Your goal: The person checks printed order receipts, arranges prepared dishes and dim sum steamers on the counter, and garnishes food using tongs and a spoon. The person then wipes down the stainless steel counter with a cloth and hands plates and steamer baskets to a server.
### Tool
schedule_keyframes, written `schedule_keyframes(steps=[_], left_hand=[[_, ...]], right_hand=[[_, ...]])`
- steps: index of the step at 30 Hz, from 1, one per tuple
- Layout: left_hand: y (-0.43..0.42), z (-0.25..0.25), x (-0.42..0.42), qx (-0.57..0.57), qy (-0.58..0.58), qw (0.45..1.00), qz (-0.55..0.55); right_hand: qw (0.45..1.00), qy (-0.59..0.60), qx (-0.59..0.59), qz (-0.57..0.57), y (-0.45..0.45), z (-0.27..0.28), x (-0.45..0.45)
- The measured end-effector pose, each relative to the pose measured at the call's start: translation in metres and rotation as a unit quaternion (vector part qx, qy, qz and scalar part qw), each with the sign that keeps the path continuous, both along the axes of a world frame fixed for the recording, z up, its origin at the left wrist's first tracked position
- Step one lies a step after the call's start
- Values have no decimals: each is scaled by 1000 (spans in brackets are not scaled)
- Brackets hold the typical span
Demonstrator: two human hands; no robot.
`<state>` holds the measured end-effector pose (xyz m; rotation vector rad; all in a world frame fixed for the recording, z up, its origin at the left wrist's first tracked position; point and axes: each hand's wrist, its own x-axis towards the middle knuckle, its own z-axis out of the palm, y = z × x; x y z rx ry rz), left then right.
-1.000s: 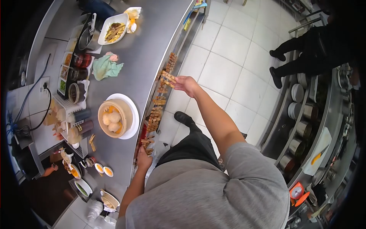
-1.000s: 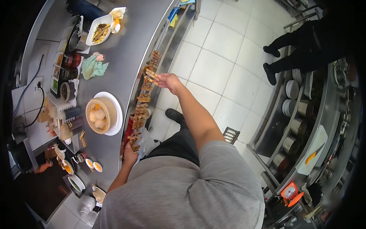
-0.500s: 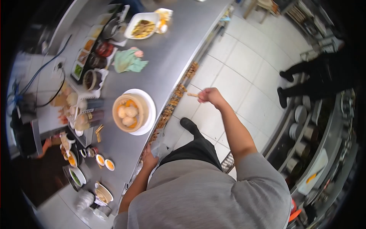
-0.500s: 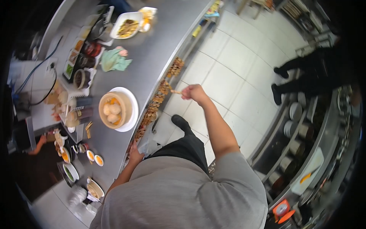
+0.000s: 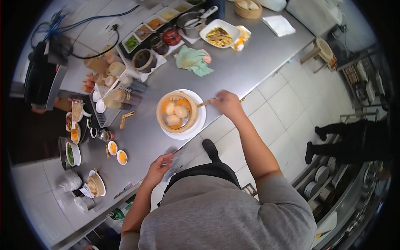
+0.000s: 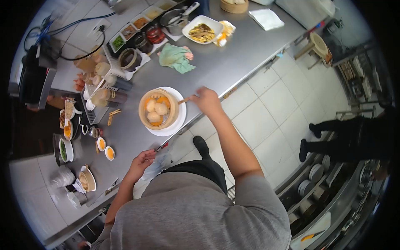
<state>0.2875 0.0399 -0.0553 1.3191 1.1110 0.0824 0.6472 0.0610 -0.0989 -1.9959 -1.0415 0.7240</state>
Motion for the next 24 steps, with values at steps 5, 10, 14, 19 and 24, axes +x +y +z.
schedule_keyframes(steps=[5, 10, 14, 19, 24], left_hand=[[-15, -11, -22, 48, 8, 998, 38], [-21, -18, -27, 72, 6, 997, 39], [-27, -21, -48, 75, -14, 995, 66], [-45, -43, -124, 44, -9, 992, 121], [-50, -30, -214, -18, -36, 970, 240]], right_hand=[[924, 364, -115, 14, -29, -5, -45], [933, 352, 16, -77, -34, -30, -107], [941, 330, -21, -74, -63, -26, -113], [901, 432, -9, -45, -97, -19, -122], [917, 398, -26, -11, -100, 18, -158]])
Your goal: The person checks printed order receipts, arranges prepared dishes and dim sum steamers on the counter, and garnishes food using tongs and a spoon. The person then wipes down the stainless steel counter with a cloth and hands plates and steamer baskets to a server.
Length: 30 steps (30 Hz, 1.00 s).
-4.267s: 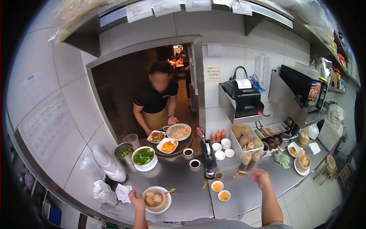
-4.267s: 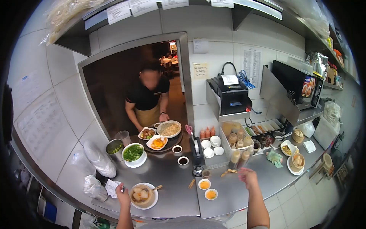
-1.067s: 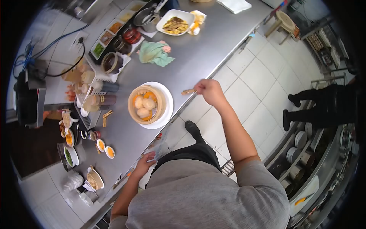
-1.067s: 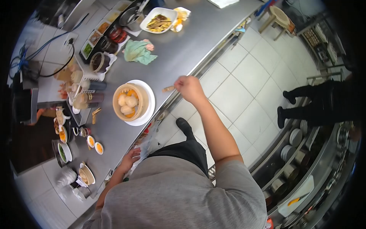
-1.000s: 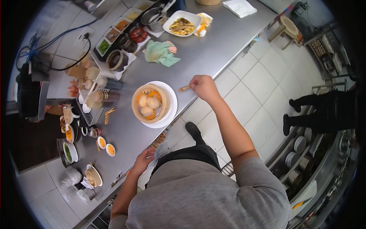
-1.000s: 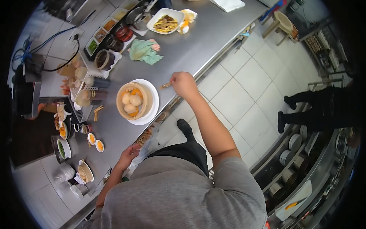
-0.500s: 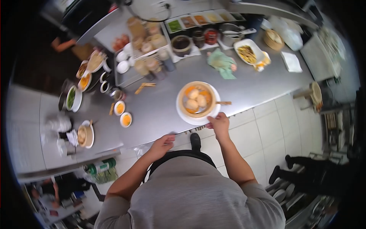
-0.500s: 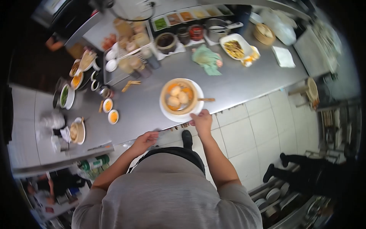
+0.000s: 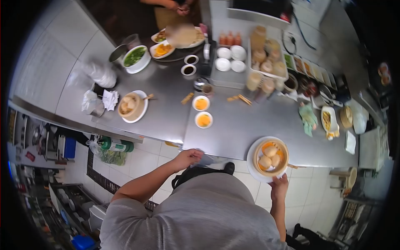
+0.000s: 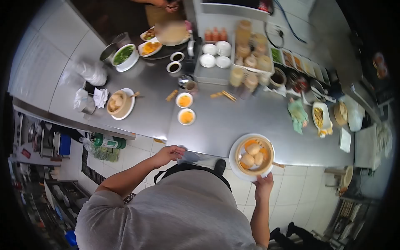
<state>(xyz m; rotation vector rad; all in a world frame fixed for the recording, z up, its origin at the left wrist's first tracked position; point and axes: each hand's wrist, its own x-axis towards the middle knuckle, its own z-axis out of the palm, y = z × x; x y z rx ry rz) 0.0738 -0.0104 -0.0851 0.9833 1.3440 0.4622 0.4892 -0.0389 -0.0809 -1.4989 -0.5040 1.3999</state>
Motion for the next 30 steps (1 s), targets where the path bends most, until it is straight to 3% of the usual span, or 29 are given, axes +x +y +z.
schedule_keyframes(steps=[2, 4, 7, 9, 12, 17, 18, 20, 21, 23, 24, 26, 27, 29, 30], left_hand=[[2, -5, -45, -19, -40, 996, 72], [7, -2, -94, -26, -98, 958, 267], [26, -31, -187, -31, -161, 820, 548], [38, -73, -253, 1, -189, 741, 645], [54, -79, -297, -1, -235, 723, 650], [74, -79, -314, 56, -172, 688, 702], [79, -86, -319, 99, -199, 664, 714], [88, -84, -331, 110, -278, 634, 713], [87, -87, -339, 121, -305, 643, 692], [87, -88, -353, 73, -291, 667, 682], [81, -99, -366, 54, -285, 719, 632], [65, -75, -367, -52, -260, 746, 611], [50, -69, -370, -60, -260, 787, 556], [17, -50, -372, -58, -239, 845, 474], [4, -39, -367, -46, -223, 863, 450]], right_hand=[[1000, 9, 13, 16, 6, 21, -27], [997, 8, 18, 76, 19, 42, -63], [990, -2, 13, 138, 42, 74, -143], [978, 18, 18, 205, 60, 72, -194], [959, 54, 13, 276, 86, 49, -271], [913, 98, 7, 396, 121, 8, -376], [906, 25, 26, 421, 125, -2, -392], [916, 22, -28, 400, 142, -21, -422], [908, -21, -5, 419, 151, -43, -433], [915, 22, -3, 403, 164, -87, -448], [919, 16, 0, 393, 172, -94, -454], [883, -125, -7, 452, 182, -63, -454], [857, -196, -17, 477, 187, -46, -449], [694, -383, 94, 602, 213, -8, -437], [741, -345, -8, 577, 226, 39, -438]])
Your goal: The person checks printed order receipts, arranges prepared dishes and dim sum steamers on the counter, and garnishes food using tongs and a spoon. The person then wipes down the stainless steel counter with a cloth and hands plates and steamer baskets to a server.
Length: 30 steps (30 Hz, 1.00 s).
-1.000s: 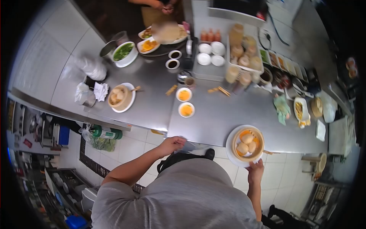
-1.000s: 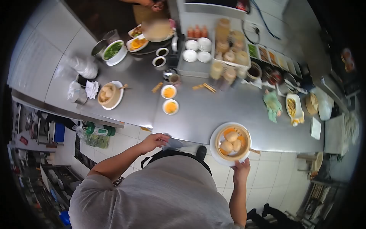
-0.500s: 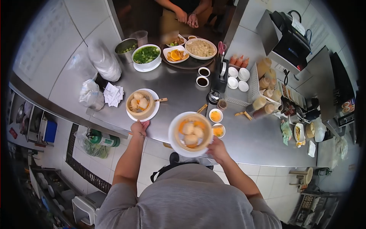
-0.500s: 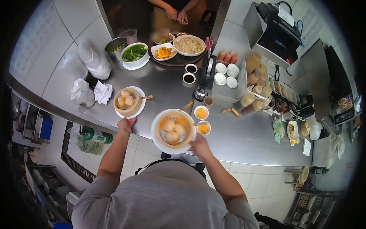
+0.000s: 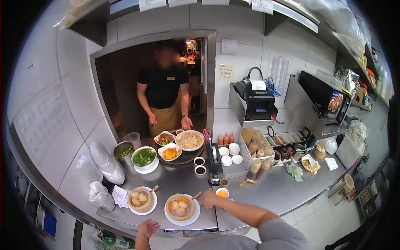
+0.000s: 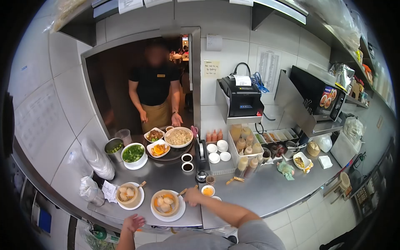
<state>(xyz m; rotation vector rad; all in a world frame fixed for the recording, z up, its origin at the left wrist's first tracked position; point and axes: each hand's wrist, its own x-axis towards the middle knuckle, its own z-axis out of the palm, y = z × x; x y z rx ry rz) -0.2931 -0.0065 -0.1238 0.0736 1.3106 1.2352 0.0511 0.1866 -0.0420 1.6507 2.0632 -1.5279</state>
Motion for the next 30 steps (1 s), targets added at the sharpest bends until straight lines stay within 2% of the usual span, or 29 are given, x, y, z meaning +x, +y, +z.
schedule_keyframes(steps=[1, 3, 5, 6, 7, 8, 10, 11, 13, 15, 18, 19, 20, 21, 22, 23, 24, 25, 26, 27, 28, 30], left_hand=[[-9, 6, 3, 1, 75, 997, -10], [-28, 13, 12, -2, 219, 975, -26], [-37, 30, 21, 18, 249, 968, 10], [-38, 38, 25, 27, 265, 964, 28], [-39, 43, 28, 61, 255, 965, 33], [-39, 48, 30, 95, 245, 964, 38], [-37, 65, 42, 153, 238, 958, 44], [-38, 79, 52, 176, 240, 954, 45], [-43, 93, 64, 213, 253, 943, 37], [-48, 100, 68, 238, 274, 932, 17], [-62, 125, 71, 231, 294, 928, 17], [-64, 130, 69, 231, 300, 925, 29], [-65, 133, 64, 232, 305, 923, 41], [-65, 137, 59, 234, 310, 920, 52], [-65, 149, 54, 270, 297, 915, 38], [-63, 161, 58, 318, 290, 900, 66], [-57, 184, 64, 364, 284, 882, 94], [-48, 198, 67, 419, 233, 872, 95], [-42, 209, 67, 469, 181, 859, 99], [-33, 205, 62, 495, 159, 851, 71], [-23, 197, 57, 517, 136, 844, 49], [-9, 207, 70, 460, 212, 862, 15]], right_hand=[[996, 26, 73, 31, 18, 36, 6], [945, 81, 287, 133, 57, 129, 6], [946, 137, 292, 6, 74, 244, -5], [879, 301, 369, 12, 99, 270, -12], [851, 404, 335, 33, 98, 322, -22], [839, 454, 298, 28, 93, 372, -35], [760, 532, 368, 60, 85, 449, -65], [737, 560, 367, 91, 82, 482, -76], [657, 629, 407, 80, 82, 533, -104], [601, 700, 380, 70, 87, 565, -124], [563, 768, 301, 56, 86, 569, -141], [569, 761, 305, 69, 80, 552, -147], [589, 749, 288, 95, 72, 528, -154], [634, 729, 237, 105, 70, 499, -166], [647, 703, 241, 171, 49, 458, -169], [698, 649, 216, 212, 25, 414, -168], [778, 565, 156, 226, -3, 371, -163], [796, 501, 176, 291, -17, 320, -165], [851, 431, 91, 287, -43, 282, -156], [838, 447, 21, 311, -53, 230, -148], [853, 417, 18, 312, -65, 208, -137], [881, 382, 6, 278, -78, 157, -115]])
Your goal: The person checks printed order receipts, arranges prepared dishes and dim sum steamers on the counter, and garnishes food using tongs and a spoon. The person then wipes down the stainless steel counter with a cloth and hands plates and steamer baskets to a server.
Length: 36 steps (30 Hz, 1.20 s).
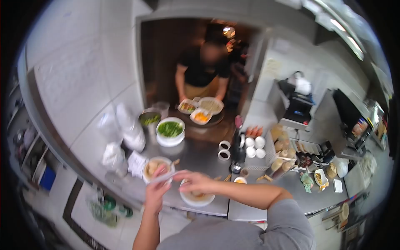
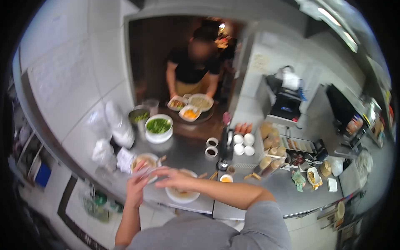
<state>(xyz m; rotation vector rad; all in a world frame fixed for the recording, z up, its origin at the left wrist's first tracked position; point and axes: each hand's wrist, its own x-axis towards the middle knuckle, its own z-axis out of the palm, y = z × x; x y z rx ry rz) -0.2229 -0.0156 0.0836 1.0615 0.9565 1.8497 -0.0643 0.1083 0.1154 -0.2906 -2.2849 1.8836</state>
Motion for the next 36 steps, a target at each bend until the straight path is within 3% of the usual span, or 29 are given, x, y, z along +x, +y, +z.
schedule_keyframes(steps=[2, 4, 5, 6, 8, 10, 11, 14, 15, 16, 18, 20, 22, 23, 25, 26, 27, 29, 31, 34, 36], left_hand=[[13, -22, 8, -120, 82, 988, 56], [32, -67, -3, -98, 223, 953, 181], [41, -73, -20, -155, 124, 969, 146], [51, -70, -38, -180, 81, 963, 182], [79, -94, -105, -164, 240, 907, 306], [98, -108, -168, -175, 231, 891, 350], [104, -108, -188, -171, 155, 912, 339], [134, -185, -266, -240, 92, 903, 344], [137, -192, -261, -231, 11, 913, 337], [145, -222, -277, -218, 14, 915, 340], [143, -233, -281, -304, -2, 905, 298], [147, -226, -275, -343, -6, 891, 297], [142, -195, -246, -347, -41, 882, 317], [146, -189, -243, -349, 30, 864, 362], [152, -178, -237, -346, 168, 807, 448], [147, -158, -220, -314, 131, 840, 423], [141, -139, -199, -287, 183, 833, 435], [128, -105, -155, -231, 287, 809, 458], [115, -82, -122, -201, 270, 841, 423], [102, -60, -80, -180, 235, 871, 393], [98, -45, -54, -165, 219, 885, 377]], right_hand=[[994, -28, -85, -63, -2, -44, 21], [975, -76, -180, -107, -9, -60, 46], [965, -105, -204, -125, -11, -62, 61], [953, -130, -229, -149, -9, -66, 77], [925, -169, -269, -210, -5, -74, 105], [909, -166, -288, -251, 1, -80, 126], [896, -155, -296, -291, 4, -80, 142], [875, -126, -294, -362, 11, -78, 163], [873, -117, -297, -370, 15, -77, 170], [873, -110, -281, -383, 21, -70, 175], [877, -107, -252, -394, 35, -51, 189], [886, -80, -193, -415, 55, -28, 209], [863, -60, -56, -499, 73, 24, 224], [856, -60, 26, -512, 91, 46, 239], [773, -15, 176, -609, 130, 89, 262], [757, 68, 190, -621, 150, 115, 274], [694, 84, 305, -647, 169, 138, 285], [570, 64, 429, -698, 214, 174, 313], [508, 49, 442, -738, 253, 205, 333], [518, 31, 329, -789, 295, 224, 344], [603, 22, 316, -732, 311, 234, 356]])
